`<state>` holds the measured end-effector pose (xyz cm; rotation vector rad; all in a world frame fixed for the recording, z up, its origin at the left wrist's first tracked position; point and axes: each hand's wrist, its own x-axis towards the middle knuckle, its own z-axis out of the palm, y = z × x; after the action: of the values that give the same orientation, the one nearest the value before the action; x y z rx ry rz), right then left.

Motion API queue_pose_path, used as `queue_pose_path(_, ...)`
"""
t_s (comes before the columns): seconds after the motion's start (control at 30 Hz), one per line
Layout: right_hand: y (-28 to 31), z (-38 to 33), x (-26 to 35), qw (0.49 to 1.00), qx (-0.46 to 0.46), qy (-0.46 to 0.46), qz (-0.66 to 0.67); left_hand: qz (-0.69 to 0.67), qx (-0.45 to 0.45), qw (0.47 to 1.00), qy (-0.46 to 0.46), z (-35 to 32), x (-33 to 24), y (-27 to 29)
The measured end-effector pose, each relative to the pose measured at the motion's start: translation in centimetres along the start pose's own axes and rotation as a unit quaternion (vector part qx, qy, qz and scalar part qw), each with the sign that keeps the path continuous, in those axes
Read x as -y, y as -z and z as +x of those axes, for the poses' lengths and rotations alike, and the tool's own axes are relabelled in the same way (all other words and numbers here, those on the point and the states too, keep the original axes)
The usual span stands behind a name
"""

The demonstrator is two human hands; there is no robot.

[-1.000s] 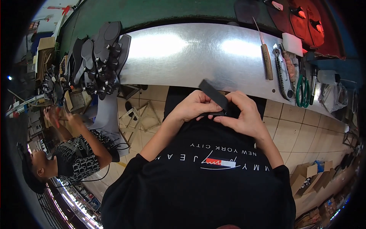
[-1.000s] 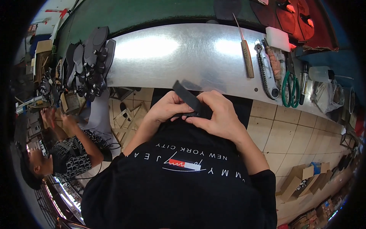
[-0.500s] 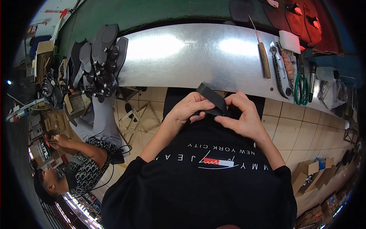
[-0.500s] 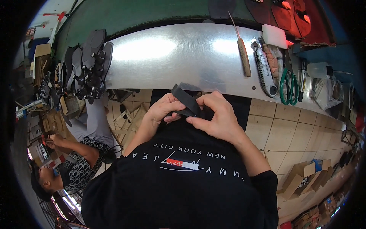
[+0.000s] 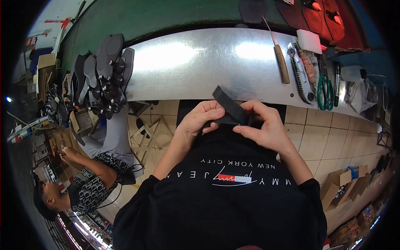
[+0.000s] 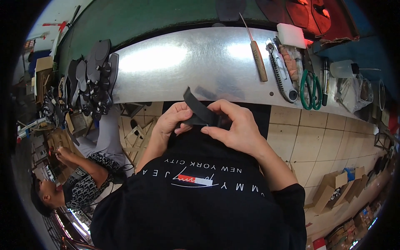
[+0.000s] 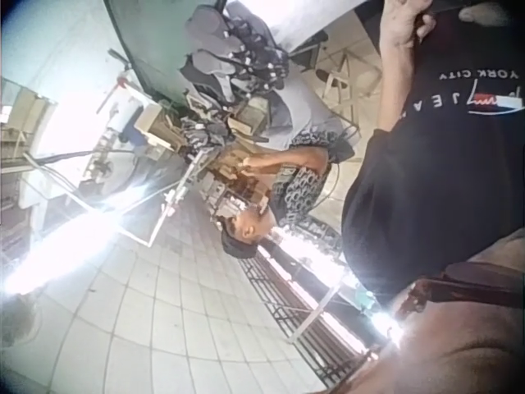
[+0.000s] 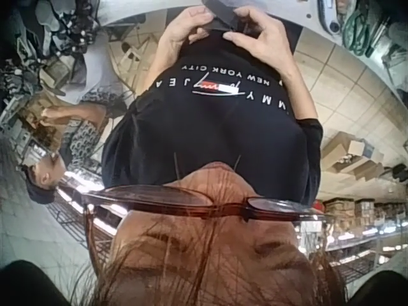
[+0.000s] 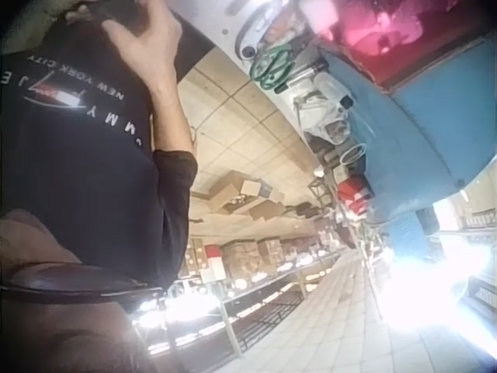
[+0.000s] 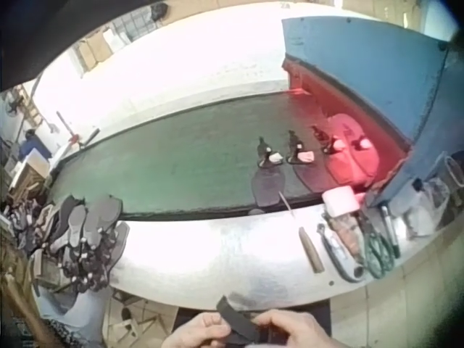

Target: Manually assemble and glue components of a sandal strap and sole.

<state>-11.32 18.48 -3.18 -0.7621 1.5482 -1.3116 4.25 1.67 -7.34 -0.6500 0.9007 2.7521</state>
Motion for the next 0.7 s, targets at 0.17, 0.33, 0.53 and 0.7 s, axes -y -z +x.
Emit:
queue_pose_path(0.17, 0.1, 0.0, 0.5, 0.981, -0.054, 0.098, -0.160, 0.111, -0.029, 0.993, -0.027, 0.7, 0.4, -1.2)
queue_pose_path(0.33, -0.7, -0.2, -0.1, 0.968, -0.074, 0.111, -0.214, 0.249, 0.027, 0.962, -0.108, 1.2, 0.8, -1.6)
queue_pose_path(0.53, -0.1, 0.5, -0.6, 0.986, 0.022, 0.153, -0.065, 0.148, -0.063, 0.987, -0.004, 0.7, -0.1, -1.5)
queue_pose_path(0.7, 0.9, 0.6, -0.8, 0.987, 0.084, 0.010, 0.138, 0.051, -0.041, 0.998, -0.021, 0.6, 0.1, -1.5)
